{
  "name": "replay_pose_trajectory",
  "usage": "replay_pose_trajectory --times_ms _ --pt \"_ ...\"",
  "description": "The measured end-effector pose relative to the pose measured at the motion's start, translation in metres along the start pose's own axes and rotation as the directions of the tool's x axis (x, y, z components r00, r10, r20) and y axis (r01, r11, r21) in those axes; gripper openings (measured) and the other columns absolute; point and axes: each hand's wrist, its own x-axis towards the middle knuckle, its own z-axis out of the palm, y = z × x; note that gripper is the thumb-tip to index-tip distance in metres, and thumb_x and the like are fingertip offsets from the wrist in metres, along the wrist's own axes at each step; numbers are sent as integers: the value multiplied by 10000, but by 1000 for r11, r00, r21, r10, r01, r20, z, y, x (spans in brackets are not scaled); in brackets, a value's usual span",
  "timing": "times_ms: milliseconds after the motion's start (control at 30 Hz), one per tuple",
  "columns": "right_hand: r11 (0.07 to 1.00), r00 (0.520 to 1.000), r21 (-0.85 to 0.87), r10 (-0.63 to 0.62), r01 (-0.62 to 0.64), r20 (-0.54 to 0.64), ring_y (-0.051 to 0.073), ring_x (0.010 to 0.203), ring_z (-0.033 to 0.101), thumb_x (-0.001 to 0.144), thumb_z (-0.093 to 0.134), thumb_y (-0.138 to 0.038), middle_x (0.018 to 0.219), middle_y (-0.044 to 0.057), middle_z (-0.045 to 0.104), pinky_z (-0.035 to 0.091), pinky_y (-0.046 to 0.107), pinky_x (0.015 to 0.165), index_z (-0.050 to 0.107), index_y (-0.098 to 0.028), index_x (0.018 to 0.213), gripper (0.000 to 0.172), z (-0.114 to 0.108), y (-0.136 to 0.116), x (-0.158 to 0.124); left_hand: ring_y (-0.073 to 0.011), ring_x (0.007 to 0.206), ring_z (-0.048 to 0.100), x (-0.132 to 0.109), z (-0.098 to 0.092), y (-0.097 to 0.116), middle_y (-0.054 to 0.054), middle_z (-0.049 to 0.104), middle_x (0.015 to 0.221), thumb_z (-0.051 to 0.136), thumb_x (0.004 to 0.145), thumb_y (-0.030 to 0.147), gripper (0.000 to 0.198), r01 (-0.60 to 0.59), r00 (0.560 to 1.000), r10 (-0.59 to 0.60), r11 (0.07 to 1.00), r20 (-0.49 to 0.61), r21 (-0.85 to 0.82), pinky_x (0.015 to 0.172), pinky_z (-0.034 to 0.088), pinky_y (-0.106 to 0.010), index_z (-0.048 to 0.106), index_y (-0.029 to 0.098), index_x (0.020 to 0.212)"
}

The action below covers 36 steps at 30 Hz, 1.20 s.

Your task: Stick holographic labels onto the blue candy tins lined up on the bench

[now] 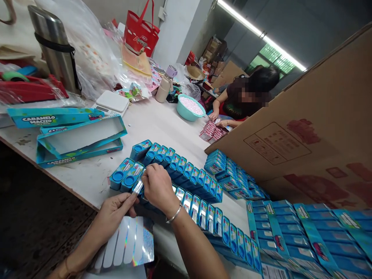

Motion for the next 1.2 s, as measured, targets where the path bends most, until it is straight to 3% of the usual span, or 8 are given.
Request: replay_pose_trajectory --times_ms 133,233,433,567,733,933,1033,1200 --pt "988 997 140 71 -69 -4 225 965 567 953 568 -178 1040 56 641 447 341 812 575 -215 991 54 2 3 0 -216 685 652 6 -1 -8 -65 727 638 576 805 784 660 4 1000 -3 1000 -28 27 623 466 -267 699 190 546" --pt "964 993 244 116 -105 -31 228 1043 581 915 618 -185 1148 53 649 470 342 865 530 -219 1185 287 7 4 2 -202 594 614 11 2 -19 -83 734 637 593 750 827 701 80 996 -78 997 -44 25 521 423 -264 712 175 521" --pt "965 985 251 110 -73 -135 229 1155 596 1001 479 -131 1262 102 672 487 369 983 555 -189 1294 309 2 1 -4 -195 614 615 3 4 -27 -44 732 678 624 774 789 647 22 998 -20 999 -52 40 558 462 -259 748 154 767" --pt "895 941 438 74 83 -329 212 1210 594 1023 517 -222 1272 114 659 488 350 1022 584 -188 1305 292 -34 -5 -60 -230 846 669 -26 -4 -8 -50 754 898 638 851 664 506 -90 996 86 985 32 149 737 508 -262 745 176 937" --pt "771 997 635 0 51 -79 193 1078 661 968 645 -281 1136 51 724 513 315 941 693 -232 1165 209 -60 -14 -153 -195 723 595 -62 4 24 -6 625 697 564 906 591 457 -200 954 143 958 264 204 650 450 -238 662 198 695" --pt "527 964 824 255 -209 81 161 844 668 913 663 -274 1028 41 745 518 249 720 716 -209 1088 194 -51 -9 -204 -130 586 434 -72 46 40 31 438 586 551 921 584 529 -253 946 186 935 264 249 533 331 -222 507 192 567" --pt "582 948 785 316 -211 21 143 775 627 780 746 -150 953 19 720 492 231 687 714 -203 1047 275 -48 -3 -215 -132 605 453 -73 61 44 25 462 597 547 922 592 534 -270 928 188 934 321 234 547 349 -217 539 184 577" --pt "684 930 727 307 -66 -204 131 747 617 840 680 -110 833 3 674 484 221 685 732 -202 926 136 -43 4 -227 -174 736 590 -79 73 61 -15 668 739 517 956 493 427 -314 842 177 929 510 196 654 430 -223 749 186 772"
